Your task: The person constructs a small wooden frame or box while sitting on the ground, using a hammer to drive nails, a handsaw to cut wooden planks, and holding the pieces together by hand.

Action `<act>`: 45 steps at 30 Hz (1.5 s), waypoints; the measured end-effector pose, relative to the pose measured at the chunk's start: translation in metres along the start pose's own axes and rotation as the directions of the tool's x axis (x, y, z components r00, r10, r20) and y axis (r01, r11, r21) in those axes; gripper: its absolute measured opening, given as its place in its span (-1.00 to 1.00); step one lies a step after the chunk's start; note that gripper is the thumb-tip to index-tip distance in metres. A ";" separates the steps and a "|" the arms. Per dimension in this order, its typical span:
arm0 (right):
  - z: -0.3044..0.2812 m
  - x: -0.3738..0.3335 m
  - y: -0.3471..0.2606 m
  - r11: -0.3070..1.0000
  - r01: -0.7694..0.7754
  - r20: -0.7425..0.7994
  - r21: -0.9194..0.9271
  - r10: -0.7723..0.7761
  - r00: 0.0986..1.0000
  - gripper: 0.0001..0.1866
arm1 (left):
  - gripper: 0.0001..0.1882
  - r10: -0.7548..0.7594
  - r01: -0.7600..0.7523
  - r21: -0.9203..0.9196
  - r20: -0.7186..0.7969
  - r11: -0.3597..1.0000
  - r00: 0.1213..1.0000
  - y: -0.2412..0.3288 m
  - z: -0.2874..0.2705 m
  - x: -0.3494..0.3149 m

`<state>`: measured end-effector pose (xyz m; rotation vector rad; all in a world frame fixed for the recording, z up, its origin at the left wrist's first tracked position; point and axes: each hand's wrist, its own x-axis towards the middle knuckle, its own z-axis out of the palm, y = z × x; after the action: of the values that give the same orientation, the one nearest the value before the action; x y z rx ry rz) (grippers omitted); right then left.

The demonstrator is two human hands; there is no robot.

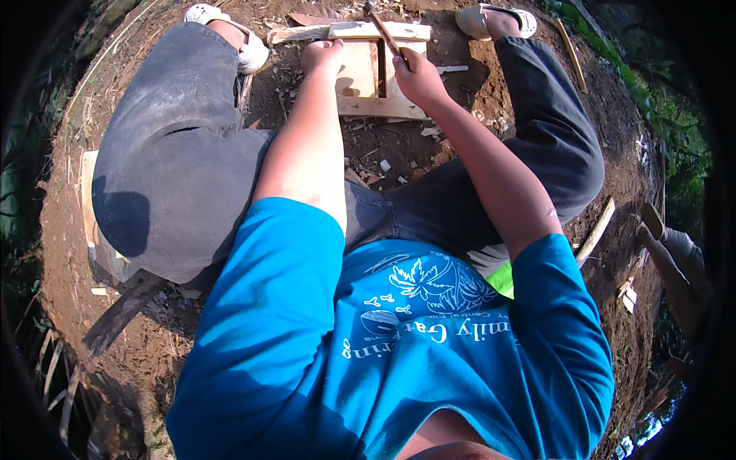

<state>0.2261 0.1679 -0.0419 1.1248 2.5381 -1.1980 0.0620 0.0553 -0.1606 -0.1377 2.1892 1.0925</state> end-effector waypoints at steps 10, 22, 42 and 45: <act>0.000 0.000 -0.020 0.997 0.072 -0.020 0.003 -0.072 0.997 -0.62 | -0.40 0.298 -0.263 0.333 -0.060 0.906 0.953 -0.013 -0.019 -0.030; -0.059 0.004 -0.104 0.788 0.498 -0.384 0.362 -0.360 0.850 -0.75 | -0.32 0.071 -0.060 0.550 0.001 0.833 0.997 0.000 -0.040 -0.084; -0.027 0.012 -0.008 0.970 0.139 -0.153 -0.198 -0.171 0.973 -0.57 | -0.27 0.023 -0.050 0.469 0.064 0.882 0.998 0.024 -0.020 -0.082; -0.031 0.025 -0.027 0.960 -0.025 0.130 -0.280 0.064 0.989 -0.53 | -0.28 0.010 -0.033 0.422 0.057 0.906 0.998 0.016 -0.027 -0.068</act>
<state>0.1957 0.1932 -0.0140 0.9905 2.4636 -0.8420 0.0933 0.0321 -0.0969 0.1082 2.3271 0.5997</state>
